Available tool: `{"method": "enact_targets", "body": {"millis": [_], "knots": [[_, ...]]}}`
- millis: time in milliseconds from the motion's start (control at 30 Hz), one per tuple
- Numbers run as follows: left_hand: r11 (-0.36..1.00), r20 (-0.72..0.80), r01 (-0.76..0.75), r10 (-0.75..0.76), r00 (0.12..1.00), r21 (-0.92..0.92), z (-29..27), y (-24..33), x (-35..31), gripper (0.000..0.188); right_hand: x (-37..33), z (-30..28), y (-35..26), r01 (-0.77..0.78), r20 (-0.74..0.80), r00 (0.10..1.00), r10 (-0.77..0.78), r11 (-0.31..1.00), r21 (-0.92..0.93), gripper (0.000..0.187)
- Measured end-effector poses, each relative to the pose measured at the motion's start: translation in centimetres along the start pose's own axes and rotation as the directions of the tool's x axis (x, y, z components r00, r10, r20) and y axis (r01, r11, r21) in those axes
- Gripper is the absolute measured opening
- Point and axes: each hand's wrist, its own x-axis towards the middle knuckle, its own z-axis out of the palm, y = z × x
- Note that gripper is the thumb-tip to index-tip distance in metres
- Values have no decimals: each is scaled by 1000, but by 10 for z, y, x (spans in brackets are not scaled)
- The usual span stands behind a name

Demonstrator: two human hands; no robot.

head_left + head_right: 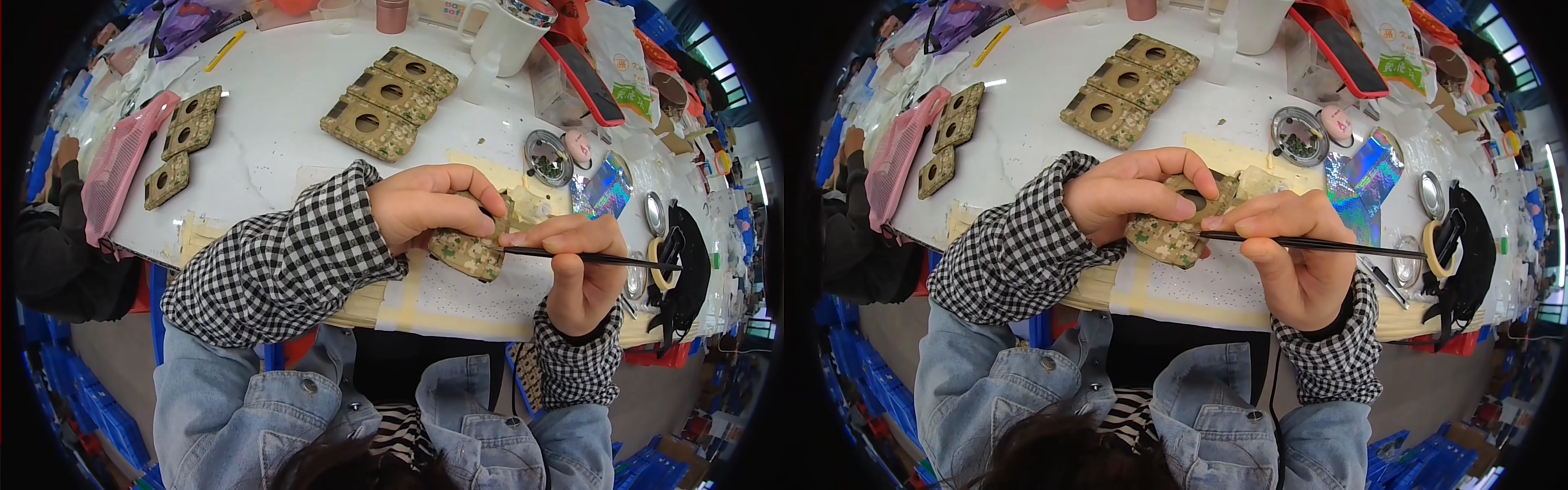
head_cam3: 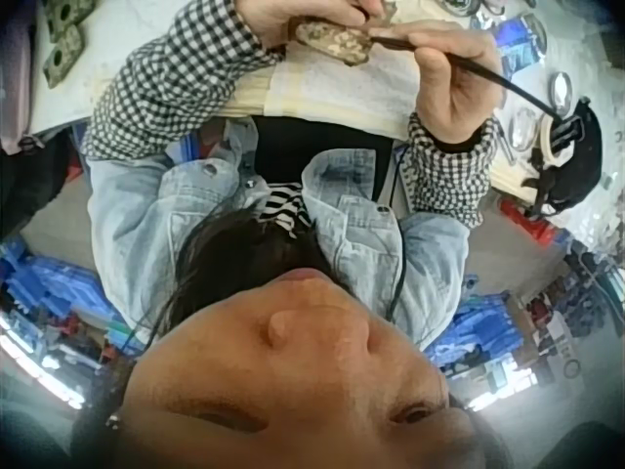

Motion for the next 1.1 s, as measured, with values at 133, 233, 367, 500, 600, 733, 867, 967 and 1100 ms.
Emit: {"method": "enact_targets", "body": {"millis": [133,233,367,500,600,733,867,967,1100], "knots": [[1000,15,4,-4,1000,1,0,1,0,27,0,1,1,-34,-40,998,38,996,77,19],[999,4,-1,2,1000,-43,0,0,1,27,1,-2,2,-12,-82,996,23,991,130,22],[990,3,2,-1,1000,-140,-2,-2,3,26,4,-7,3,21,-192,981,8,988,150,26],[984,-8,-14,13,1000,-180,-2,-2,3,26,4,-13,12,88,-352,936,-29,984,152,27],[980,-2,-22,22,1000,-197,-3,-4,6,26,3,-20,10,92,-357,934,-22,979,180,27],[976,15,-30,34,999,-216,-4,-5,5,26,2,-16,11,79,-333,943,-23,984,157,27],[961,61,-31,50,997,-273,-6,-4,6,25,1,-11,9,121,-250,963,-102,991,60,27],[980,28,-96,102,994,-175,-6,2,3,24,-4,-17,15,183,-212,952,-221,965,-187,24],[964,-134,-252,239,962,-84,-11,4,6,26,-3,-16,16,147,-352,908,-229,958,-246,24]]}}
